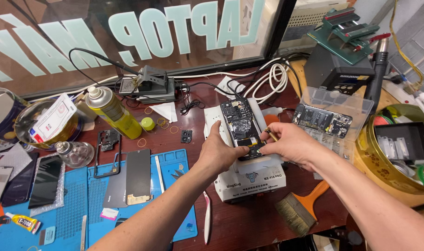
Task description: The person uses a soldering iron to work on a disassembled smartphone motherboard, then uses a screwdriver to tighten screws on the phone chassis. The person handles the phone and its components on a cluttered workbench.
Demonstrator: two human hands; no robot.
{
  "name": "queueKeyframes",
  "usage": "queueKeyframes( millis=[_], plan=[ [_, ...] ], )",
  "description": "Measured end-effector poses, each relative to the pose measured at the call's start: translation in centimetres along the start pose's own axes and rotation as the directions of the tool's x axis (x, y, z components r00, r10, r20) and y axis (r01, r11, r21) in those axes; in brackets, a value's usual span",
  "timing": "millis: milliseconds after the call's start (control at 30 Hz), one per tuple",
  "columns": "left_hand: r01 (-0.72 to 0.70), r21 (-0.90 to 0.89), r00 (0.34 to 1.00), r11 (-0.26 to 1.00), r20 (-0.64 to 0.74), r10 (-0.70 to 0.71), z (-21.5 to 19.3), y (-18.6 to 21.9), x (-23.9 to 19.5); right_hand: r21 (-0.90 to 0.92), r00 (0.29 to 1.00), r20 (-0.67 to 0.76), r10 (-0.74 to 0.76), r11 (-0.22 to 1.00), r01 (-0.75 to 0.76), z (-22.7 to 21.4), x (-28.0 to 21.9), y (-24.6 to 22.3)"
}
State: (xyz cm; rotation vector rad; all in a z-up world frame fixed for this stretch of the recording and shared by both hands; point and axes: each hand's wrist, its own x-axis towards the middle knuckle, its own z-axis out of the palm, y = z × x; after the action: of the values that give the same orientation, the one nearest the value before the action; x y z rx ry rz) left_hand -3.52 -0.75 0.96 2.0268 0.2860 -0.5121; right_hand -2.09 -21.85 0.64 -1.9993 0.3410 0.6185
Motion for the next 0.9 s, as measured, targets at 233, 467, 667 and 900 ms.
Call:
queueKeyframes(
  millis=[233, 467, 667, 900],
  plan=[
    [-0.067, 0.03, 0.998, 0.997, 0.001, 0.067, 0.2, -0.6, 0.8, 0.056, 1.0, -0.01, -0.009, 0.998, 0.009, 0.5, -0.8, -0.3],
    [-0.207, 0.103, 0.971, 0.973, -0.1, 0.217, 0.5, -1.1, 0.9, 0.017, 0.996, -0.09, -0.017, 1.0, 0.018, -0.4, 0.1, 1.7],
    [-0.266, 0.13, 0.927, 0.955, -0.238, 0.291, 1.3, 0.3, -0.3, 0.493, 0.885, -0.462, -0.048, 0.816, 0.302, -8.0, 3.3, 6.8],
    [-0.386, -0.055, 0.912, 0.921, -0.17, 0.373, 4.8, 3.1, -0.5, 0.448, 0.845, -0.535, 0.028, 0.857, 0.255, -12.2, 5.0, 14.0]
  ],
)
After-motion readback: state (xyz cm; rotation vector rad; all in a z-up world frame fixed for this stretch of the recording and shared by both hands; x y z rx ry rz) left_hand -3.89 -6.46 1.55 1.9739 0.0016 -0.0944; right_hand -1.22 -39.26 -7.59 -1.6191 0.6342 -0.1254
